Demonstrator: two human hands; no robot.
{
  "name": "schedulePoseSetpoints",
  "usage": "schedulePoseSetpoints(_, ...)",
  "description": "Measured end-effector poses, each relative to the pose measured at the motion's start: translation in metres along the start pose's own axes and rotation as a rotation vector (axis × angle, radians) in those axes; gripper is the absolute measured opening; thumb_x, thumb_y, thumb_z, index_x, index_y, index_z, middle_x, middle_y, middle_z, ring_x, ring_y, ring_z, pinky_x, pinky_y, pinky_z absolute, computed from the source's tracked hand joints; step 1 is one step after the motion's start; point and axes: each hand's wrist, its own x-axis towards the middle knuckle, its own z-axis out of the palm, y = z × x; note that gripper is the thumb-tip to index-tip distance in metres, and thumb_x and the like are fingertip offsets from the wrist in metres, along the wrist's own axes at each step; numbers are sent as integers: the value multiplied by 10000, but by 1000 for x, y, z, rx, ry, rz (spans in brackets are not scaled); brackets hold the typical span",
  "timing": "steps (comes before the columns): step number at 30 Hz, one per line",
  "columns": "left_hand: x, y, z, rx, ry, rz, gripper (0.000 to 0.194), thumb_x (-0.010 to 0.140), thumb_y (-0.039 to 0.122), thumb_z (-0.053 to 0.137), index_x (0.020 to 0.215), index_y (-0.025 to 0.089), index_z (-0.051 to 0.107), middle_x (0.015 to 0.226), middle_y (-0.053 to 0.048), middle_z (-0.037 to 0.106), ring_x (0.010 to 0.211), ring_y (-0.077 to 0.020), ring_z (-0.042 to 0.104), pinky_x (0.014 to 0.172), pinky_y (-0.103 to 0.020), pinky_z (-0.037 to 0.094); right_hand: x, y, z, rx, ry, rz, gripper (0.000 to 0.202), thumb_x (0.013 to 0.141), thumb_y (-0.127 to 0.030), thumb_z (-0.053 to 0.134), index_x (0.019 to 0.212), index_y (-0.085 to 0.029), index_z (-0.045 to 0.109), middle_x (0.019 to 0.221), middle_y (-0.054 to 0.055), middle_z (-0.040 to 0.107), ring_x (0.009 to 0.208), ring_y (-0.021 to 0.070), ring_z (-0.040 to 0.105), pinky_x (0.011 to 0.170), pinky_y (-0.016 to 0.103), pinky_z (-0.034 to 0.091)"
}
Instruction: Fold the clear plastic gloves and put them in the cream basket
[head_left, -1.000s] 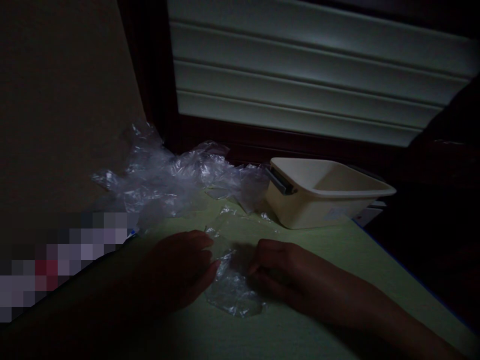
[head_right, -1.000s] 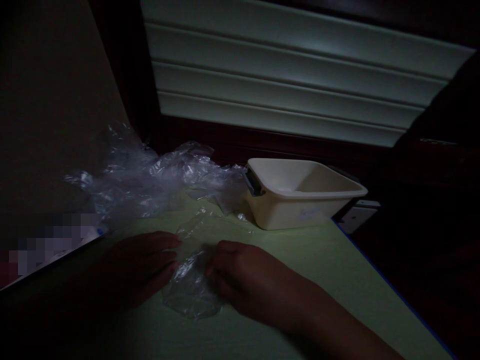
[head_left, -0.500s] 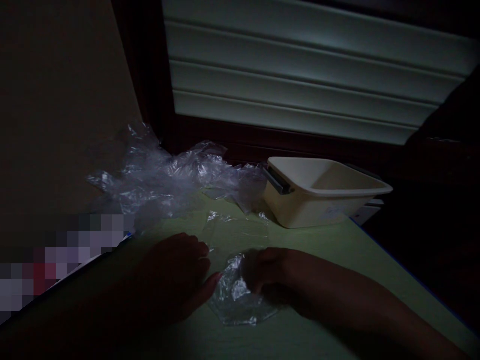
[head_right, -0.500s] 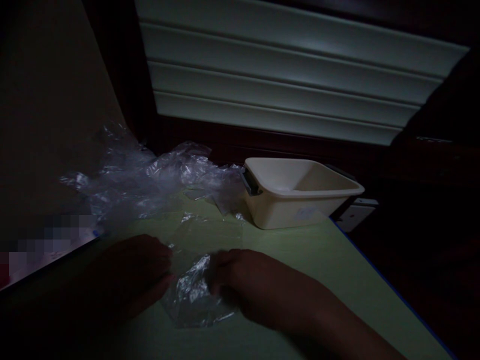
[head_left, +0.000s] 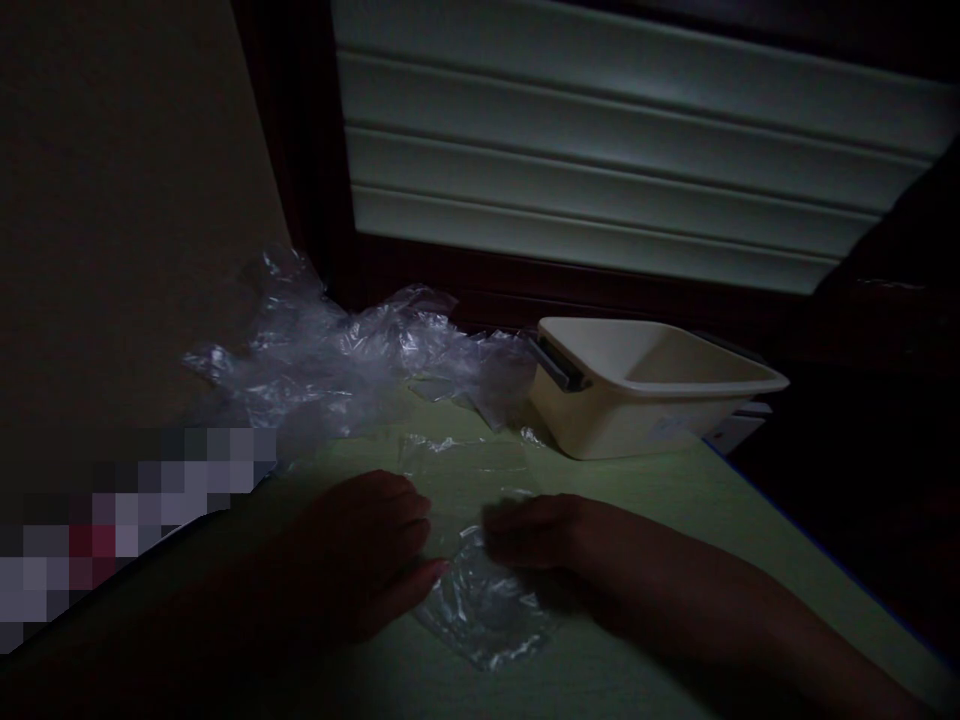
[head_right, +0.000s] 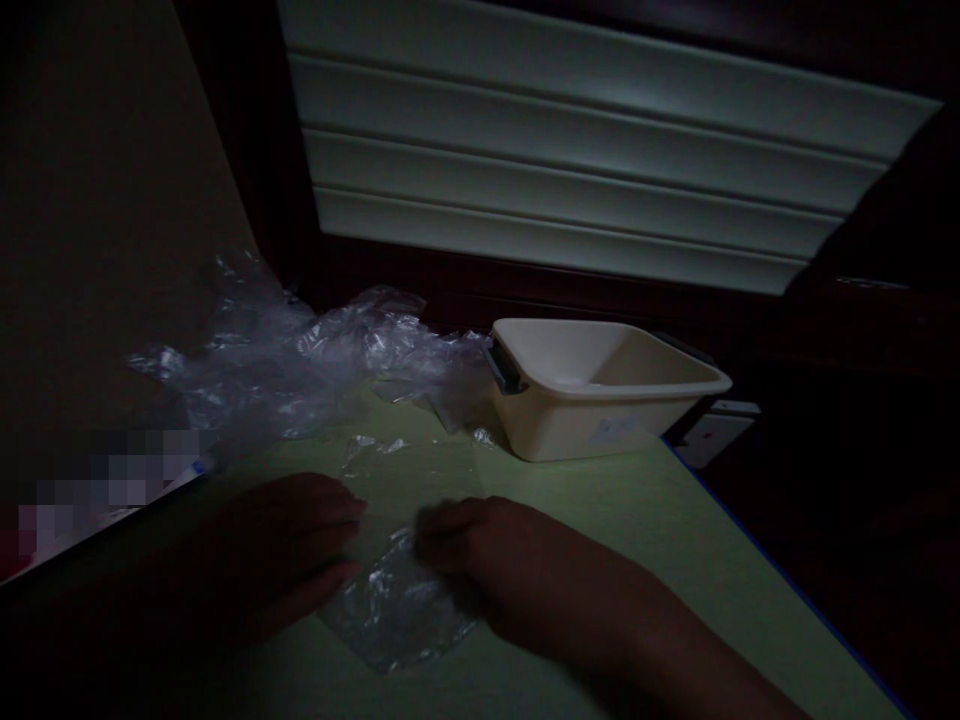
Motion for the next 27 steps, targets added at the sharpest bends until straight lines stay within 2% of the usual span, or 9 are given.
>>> schedulePoseSetpoints(3,2,3,-3,-4,22,14,238,934,271,489,753,172,609,813,-44,650,750,-202,596,717,-358,514,-1,1,-2,19,41,10,334,896,-48,514,1148,-207,665,1183,59,664,1114,174,596,1008,295,417)
schedulePoseSetpoints(8,3,1,-4,19,109,30,231,973,228,410,960,133,620,1067,-104,650,1022,-215,582,885,-332,496,0,8,2,-46,112,70,392,908,-58,490,1260,-200,589,1324,85,572,1197,184,543,1053,319,390)
schedulePoseSetpoints(11,4,0,-4,-15,8,-3,184,946,205,455,890,152,622,993,-89,667,908,-202,613,812,-322,519,1,11,6,-90,80,91,340,917,-60,468,1192,-174,632,1336,110,558,1210,207,532,1045,337,396)
schedulePoseSetpoints(14,6,1,-4,-59,-122,-12,162,903,169,505,784,160,614,880,-63,658,812,-195,605,743,-319,517,0,7,5,-50,57,75,293,925,-76,470,1106,-186,672,1203,91,641,1109,197,592,979,322,442)
schedulePoseSetpoints(17,5,2,-3,-115,-150,-26,182,886,136,509,731,163,600,798,-35,625,757,-182,586,725,-325,502,-1,1,3,-1,51,55,270,931,-93,473,1070,-205,677,1093,60,674,990,173,627,895,288,472)
schedulePoseSetpoints(19,5,2,-1,-136,-104,-18,200,890,127,485,735,163,606,801,-34,624,762,-181,585,729,-327,502,0,0,1,-14,85,68,241,928,-109,483,1042,-200,675,1063,60,668,948,172,626,849,281,479)
schedulePoseSetpoints(21,6,0,1,-117,11,-9,237,897,131,442,741,161,617,837,-57,642,786,-194,592,732,-338,513,2,5,1,-38,163,128,205,923,-126,488,987,-189,672,1004,65,664,870,173,626,778,283,488)
schedulePoseSetpoints(24,9,-8,6,-39,173,-96,260,912,146,386,870,139,642,965,-113,665,882,-226,608,781,-376,530,8,21,2,-45,330,238,194,923,-161,471,909,-181,663,943,82,660,785,177,620,702,295,492)
schedulePoseSetpoints(27,9,-18,13,-2,179,-215,297,933,173,354,1055,98,614,1063,-141,658,986,-240,604,858,-398,524,13,39,7,-68,428,288,185,911,-185,478,947,-177,659,1007,121,651,854,216,626,747,339,498)
